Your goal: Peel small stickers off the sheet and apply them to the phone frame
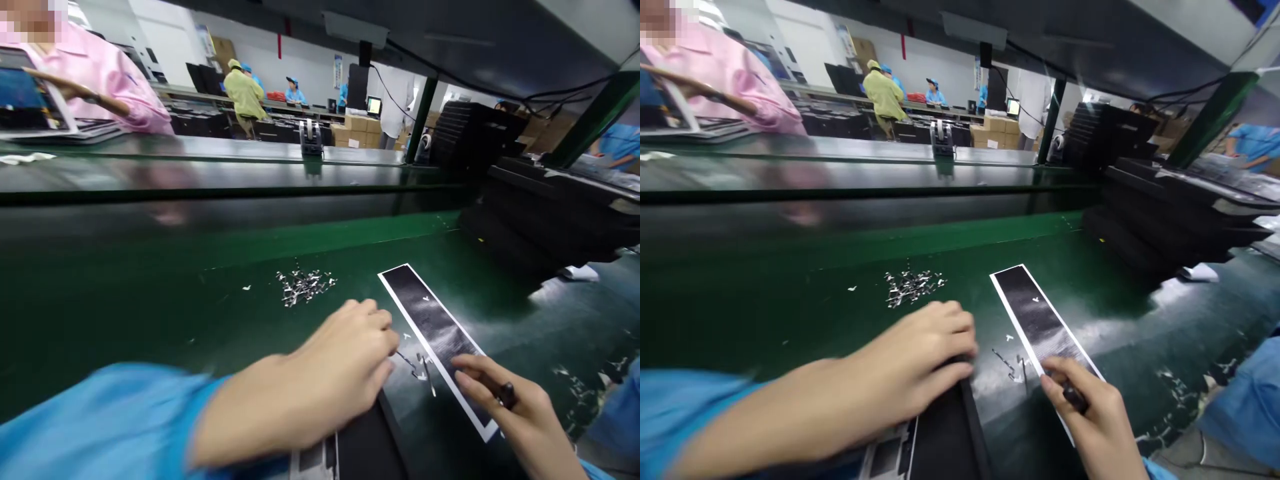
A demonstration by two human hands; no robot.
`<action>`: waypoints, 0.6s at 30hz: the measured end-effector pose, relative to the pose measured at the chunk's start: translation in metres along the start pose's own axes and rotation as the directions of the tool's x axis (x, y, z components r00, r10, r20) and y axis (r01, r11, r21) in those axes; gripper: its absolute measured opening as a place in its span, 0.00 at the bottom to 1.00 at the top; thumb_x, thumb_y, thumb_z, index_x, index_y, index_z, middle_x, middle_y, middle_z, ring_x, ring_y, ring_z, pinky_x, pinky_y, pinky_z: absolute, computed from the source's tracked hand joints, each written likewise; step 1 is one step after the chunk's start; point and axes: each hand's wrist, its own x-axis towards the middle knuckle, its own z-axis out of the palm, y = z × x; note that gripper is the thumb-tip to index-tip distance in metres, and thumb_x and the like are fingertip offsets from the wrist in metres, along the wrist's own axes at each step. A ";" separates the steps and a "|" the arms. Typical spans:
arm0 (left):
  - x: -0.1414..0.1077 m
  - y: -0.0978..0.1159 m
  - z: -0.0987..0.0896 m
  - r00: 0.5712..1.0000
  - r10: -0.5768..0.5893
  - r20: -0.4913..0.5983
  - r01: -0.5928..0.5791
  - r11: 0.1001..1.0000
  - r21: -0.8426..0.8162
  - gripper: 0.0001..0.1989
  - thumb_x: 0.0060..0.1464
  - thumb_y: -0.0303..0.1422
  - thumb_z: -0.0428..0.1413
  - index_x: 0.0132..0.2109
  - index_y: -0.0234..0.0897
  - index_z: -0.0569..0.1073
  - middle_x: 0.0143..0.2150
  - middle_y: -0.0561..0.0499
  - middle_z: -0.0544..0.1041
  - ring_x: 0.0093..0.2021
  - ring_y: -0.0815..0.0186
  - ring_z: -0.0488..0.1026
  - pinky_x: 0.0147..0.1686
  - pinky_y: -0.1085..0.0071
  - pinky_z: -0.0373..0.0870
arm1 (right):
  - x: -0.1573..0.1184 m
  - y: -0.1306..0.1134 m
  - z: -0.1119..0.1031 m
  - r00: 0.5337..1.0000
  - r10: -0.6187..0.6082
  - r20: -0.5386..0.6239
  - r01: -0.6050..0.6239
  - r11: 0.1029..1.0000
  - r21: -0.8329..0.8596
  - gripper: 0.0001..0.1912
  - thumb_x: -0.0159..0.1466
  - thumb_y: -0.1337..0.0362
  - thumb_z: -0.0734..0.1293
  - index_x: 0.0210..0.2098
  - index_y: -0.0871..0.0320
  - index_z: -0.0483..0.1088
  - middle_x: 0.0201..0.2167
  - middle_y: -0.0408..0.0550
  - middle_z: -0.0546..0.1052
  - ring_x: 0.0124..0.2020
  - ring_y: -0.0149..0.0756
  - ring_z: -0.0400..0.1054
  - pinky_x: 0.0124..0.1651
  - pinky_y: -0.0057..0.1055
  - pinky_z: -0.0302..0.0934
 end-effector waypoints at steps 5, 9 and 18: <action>0.076 -0.002 0.039 0.966 0.157 0.205 -0.165 0.986 0.023 0.05 0.48 0.22 0.49 0.30 0.33 0.68 0.37 0.46 0.68 0.37 0.60 0.65 0.37 0.66 0.64 | -0.009 0.006 0.001 0.985 0.049 -0.164 -0.034 0.995 0.097 0.11 0.55 0.54 0.63 0.30 0.51 0.72 0.29 0.39 0.75 0.31 0.32 0.69 0.30 0.19 0.60; 0.077 -0.006 0.046 0.950 0.150 0.274 -0.158 0.987 0.008 0.08 0.47 0.19 0.46 0.33 0.32 0.67 0.38 0.45 0.68 0.38 0.61 0.65 0.38 0.68 0.64 | -0.009 0.017 -0.003 0.989 -0.020 -0.147 0.032 0.996 0.081 0.09 0.54 0.56 0.64 0.30 0.52 0.72 0.27 0.39 0.75 0.28 0.29 0.70 0.29 0.16 0.61; 0.053 0.019 0.023 0.970 -0.040 0.241 0.077 0.986 -0.147 0.10 0.57 0.25 0.40 0.43 0.40 0.62 0.42 0.52 0.68 0.42 0.67 0.66 0.37 0.75 0.64 | 0.000 0.020 0.006 0.993 -0.117 -0.002 0.116 0.983 0.144 0.10 0.59 0.59 0.62 0.40 0.51 0.68 0.23 0.36 0.72 0.20 0.24 0.65 0.24 0.15 0.59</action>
